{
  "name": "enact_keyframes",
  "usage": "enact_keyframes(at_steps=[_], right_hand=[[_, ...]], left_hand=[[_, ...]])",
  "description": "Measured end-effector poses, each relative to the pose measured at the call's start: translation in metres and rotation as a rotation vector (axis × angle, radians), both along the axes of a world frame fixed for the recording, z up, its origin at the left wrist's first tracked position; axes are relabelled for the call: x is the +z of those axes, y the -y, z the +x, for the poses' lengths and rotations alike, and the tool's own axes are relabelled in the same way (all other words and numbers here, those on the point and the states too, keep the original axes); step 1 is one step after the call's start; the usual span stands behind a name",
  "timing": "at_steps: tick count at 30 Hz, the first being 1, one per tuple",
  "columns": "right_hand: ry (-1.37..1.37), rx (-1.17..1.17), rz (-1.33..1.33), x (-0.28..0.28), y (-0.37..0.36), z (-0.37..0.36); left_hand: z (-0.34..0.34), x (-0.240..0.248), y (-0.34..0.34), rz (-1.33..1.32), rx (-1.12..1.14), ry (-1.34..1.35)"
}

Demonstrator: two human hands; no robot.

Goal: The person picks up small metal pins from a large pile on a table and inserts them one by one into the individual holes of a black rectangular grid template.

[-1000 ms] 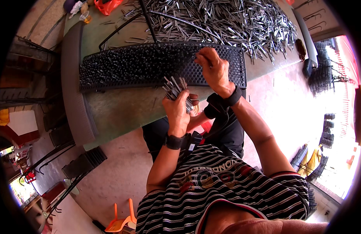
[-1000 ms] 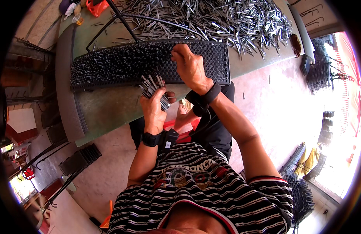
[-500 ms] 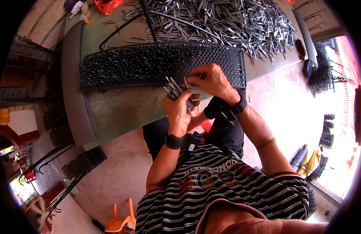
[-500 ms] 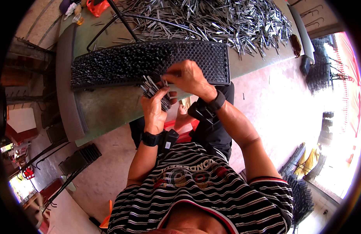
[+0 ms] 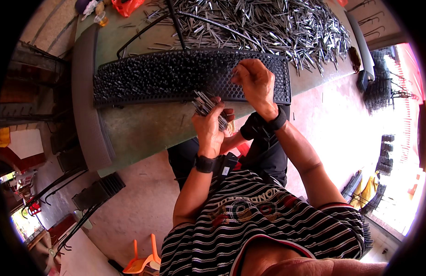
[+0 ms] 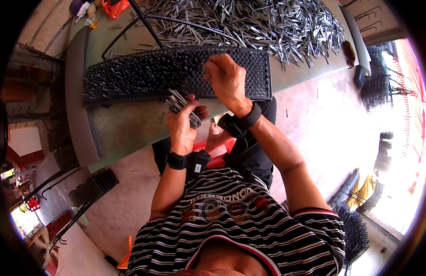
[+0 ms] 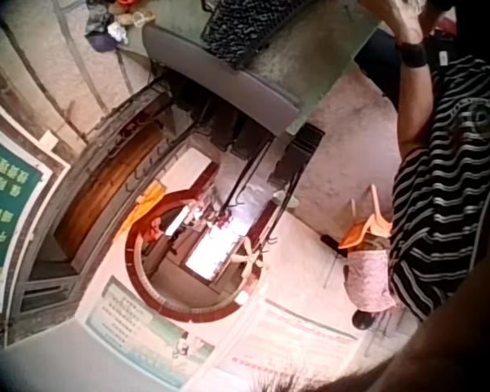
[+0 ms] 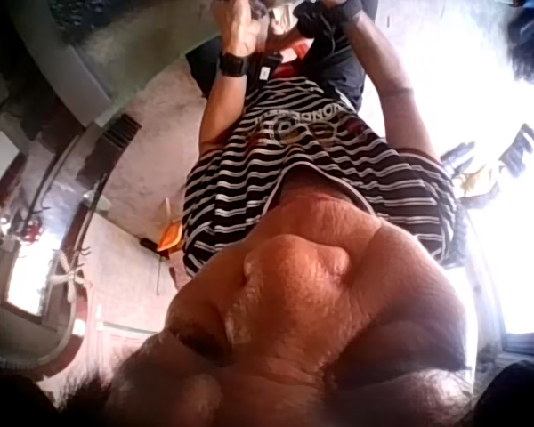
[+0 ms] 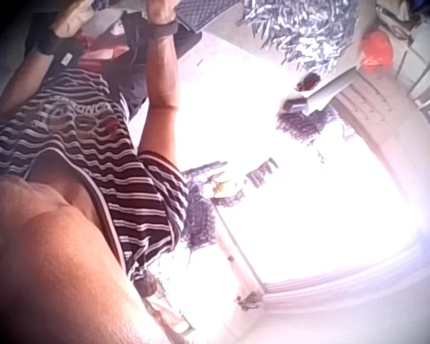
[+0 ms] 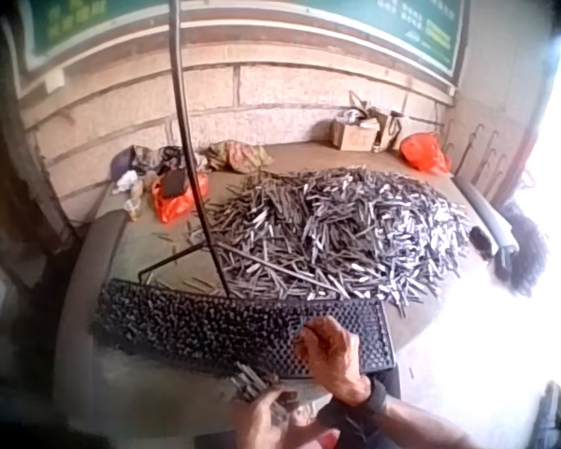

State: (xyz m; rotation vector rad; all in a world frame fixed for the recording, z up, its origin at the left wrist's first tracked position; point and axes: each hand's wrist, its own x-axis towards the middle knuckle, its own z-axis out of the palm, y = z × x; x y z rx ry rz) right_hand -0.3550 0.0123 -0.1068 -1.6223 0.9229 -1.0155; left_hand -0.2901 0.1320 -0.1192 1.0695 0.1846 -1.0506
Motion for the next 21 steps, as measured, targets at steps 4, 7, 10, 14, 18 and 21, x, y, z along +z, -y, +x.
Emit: enact_keyframes(at_steps=[4, 7, 10, 14, 18, 21], right_hand=[[-0.021, -0.008, -0.155, -0.007, 0.002, 0.007], [-0.128, 0.052, -0.329, -0.014, 0.005, 0.009], [-0.255, 0.142, -0.697, -0.019, 0.013, 0.006], [-0.49, 0.215, -0.912, -0.003, 0.01, 0.006], [-0.633, 0.444, -0.699, 0.012, -0.017, -0.014], [-0.644, 0.542, -0.875, 0.007, -0.023, -0.022]], left_hand=[[0.0, -0.004, 0.001, 0.005, 0.002, 0.008], [-0.001, -0.002, 0.002, 0.001, 0.008, 0.011], [-0.001, -0.004, 0.002, -0.014, 0.014, 0.012], [0.0, -0.007, 0.001, -0.021, -0.002, 0.008], [-0.001, -0.01, -0.003, -0.061, 0.039, -0.017], [0.0, -0.013, -0.004, -0.09, 0.035, 0.012]])
